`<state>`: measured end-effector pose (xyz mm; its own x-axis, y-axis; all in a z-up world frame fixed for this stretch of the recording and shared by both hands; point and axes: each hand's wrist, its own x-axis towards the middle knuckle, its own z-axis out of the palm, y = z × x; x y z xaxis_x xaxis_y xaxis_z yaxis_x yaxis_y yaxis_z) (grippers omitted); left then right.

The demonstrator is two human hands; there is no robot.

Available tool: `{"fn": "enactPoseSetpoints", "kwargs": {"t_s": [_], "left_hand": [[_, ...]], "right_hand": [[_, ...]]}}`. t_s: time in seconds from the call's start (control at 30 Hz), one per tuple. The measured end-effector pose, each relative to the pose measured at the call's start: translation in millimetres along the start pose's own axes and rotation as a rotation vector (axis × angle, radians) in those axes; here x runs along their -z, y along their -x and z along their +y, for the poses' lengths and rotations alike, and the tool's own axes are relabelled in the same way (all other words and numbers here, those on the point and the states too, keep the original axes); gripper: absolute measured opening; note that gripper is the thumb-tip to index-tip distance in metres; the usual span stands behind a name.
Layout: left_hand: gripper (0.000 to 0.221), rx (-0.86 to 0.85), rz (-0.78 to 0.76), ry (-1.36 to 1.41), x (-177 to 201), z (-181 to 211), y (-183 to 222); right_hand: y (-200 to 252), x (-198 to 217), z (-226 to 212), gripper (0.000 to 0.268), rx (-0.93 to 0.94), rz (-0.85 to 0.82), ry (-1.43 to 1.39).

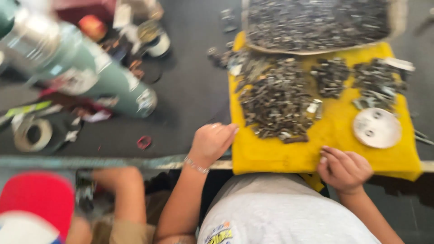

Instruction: Sorting a large pile of metal bolts and screws into different groups on a workbench.

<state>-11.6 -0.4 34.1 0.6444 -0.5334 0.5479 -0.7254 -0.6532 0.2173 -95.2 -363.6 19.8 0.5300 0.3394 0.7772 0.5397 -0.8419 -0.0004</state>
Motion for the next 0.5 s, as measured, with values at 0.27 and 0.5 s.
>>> {"fn": "enactPoseSetpoints", "kwargs": {"t_s": [0.27,0.5], "left_hand": [[0.021,-0.010,0.052,-0.112,-28,-14,13],[0.010,-0.074,-0.019,-0.153,-2,7,-8]], "right_hand": [[14,-11,6,0.012,-0.039,0.131,0.043],[-13,5,3,0.023,-0.023,0.033,-0.021]]}}
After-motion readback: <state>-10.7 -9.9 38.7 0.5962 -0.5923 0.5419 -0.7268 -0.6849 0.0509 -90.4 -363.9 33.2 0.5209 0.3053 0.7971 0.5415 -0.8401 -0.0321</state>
